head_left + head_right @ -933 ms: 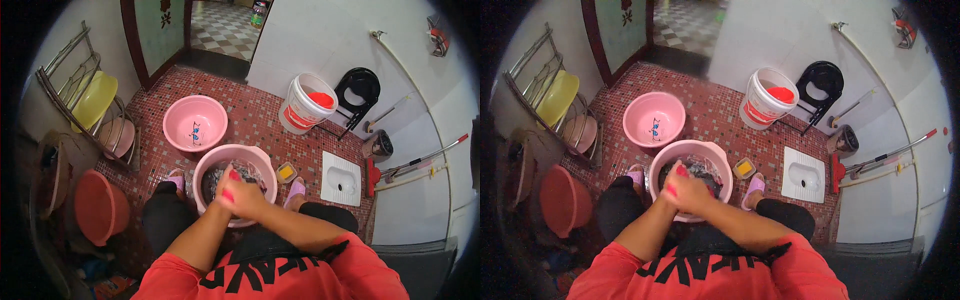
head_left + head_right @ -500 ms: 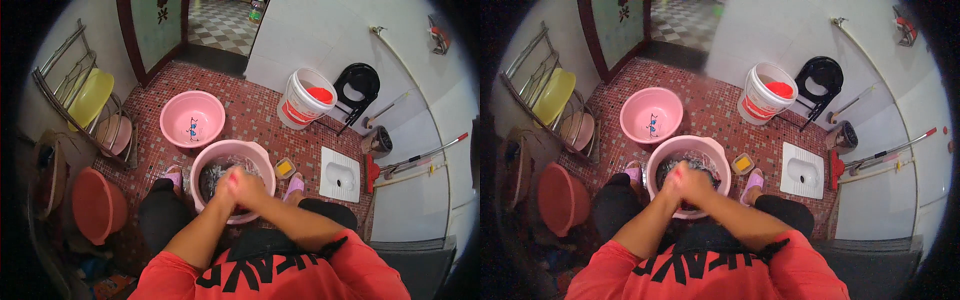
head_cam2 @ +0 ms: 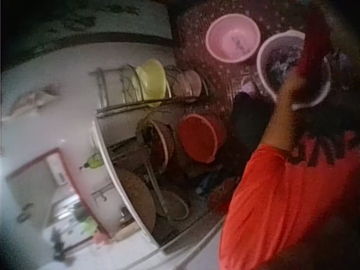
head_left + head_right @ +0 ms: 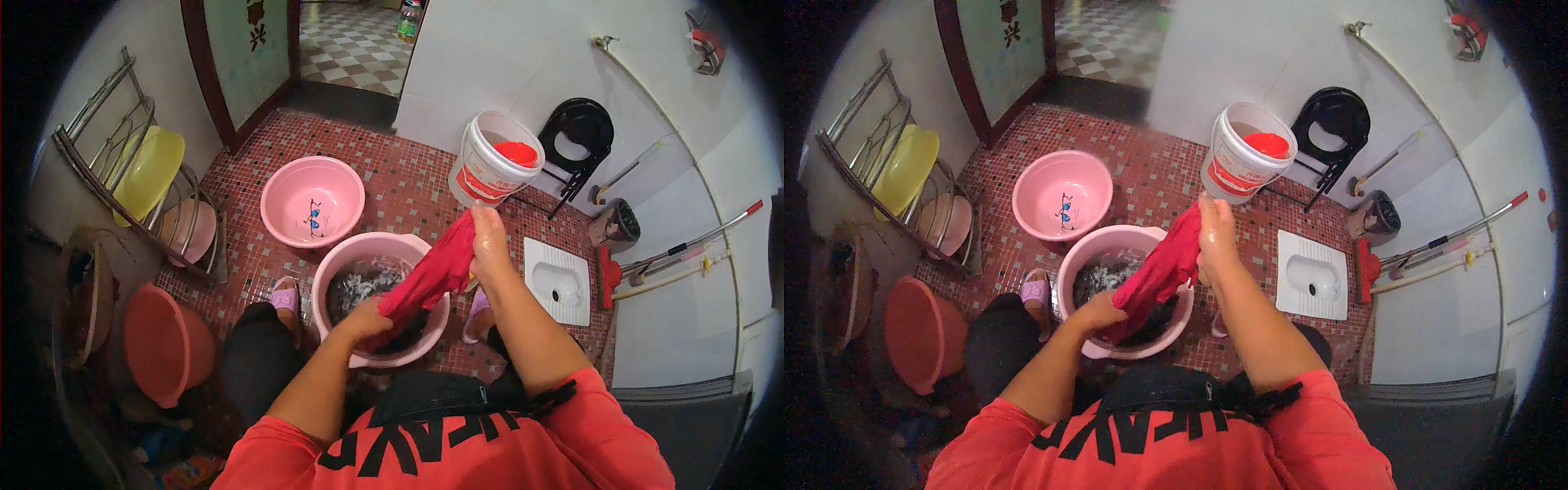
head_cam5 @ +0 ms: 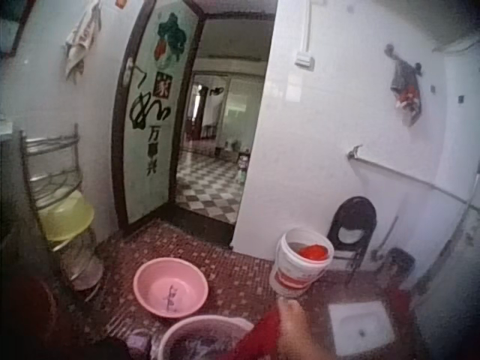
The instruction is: The person washes a red garment in a pink bucket by hand, using a yellow sponge to scrub the fabric in water and then wringing it out.
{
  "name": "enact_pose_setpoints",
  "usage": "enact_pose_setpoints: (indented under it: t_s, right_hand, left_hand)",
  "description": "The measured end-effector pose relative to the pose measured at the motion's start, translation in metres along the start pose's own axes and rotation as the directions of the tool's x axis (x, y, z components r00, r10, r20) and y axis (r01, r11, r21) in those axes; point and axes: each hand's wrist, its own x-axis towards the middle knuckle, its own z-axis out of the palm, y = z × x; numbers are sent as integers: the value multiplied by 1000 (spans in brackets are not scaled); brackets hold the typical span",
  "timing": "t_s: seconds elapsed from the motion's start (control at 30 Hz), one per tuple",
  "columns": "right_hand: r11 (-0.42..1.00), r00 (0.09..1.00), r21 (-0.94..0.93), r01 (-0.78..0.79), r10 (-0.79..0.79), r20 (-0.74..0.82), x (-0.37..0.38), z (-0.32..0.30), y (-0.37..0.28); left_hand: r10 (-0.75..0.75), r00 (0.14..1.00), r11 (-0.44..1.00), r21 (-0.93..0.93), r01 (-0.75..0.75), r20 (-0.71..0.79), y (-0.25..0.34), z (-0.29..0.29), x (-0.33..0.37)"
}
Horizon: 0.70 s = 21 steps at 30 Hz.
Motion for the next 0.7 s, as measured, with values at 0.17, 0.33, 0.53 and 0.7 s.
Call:
enact_pose_setpoints:
  t_s: [0.17,0.33,0.53,0.7]
  right_hand:
    - [995,993,49,-92,95,-64,25,-56,6]
    - [625,953,-728,282,-98,285,10,-80,56]
    - [54,647,-730,681,420,636,-58,-63,54]
    - [562,905,-813,149,254,341,-29,-79,45]
  left_hand:
    - [18,994,394,-913,-107,-109,7,-26,-8]
    - [35,974,17,-974,-225,-225,22,-39,-2]
    - [-8,944,3,-944,-329,-329,46,-47,-7]
    - [34,967,374,-894,-248,-254,55,-47,-16]
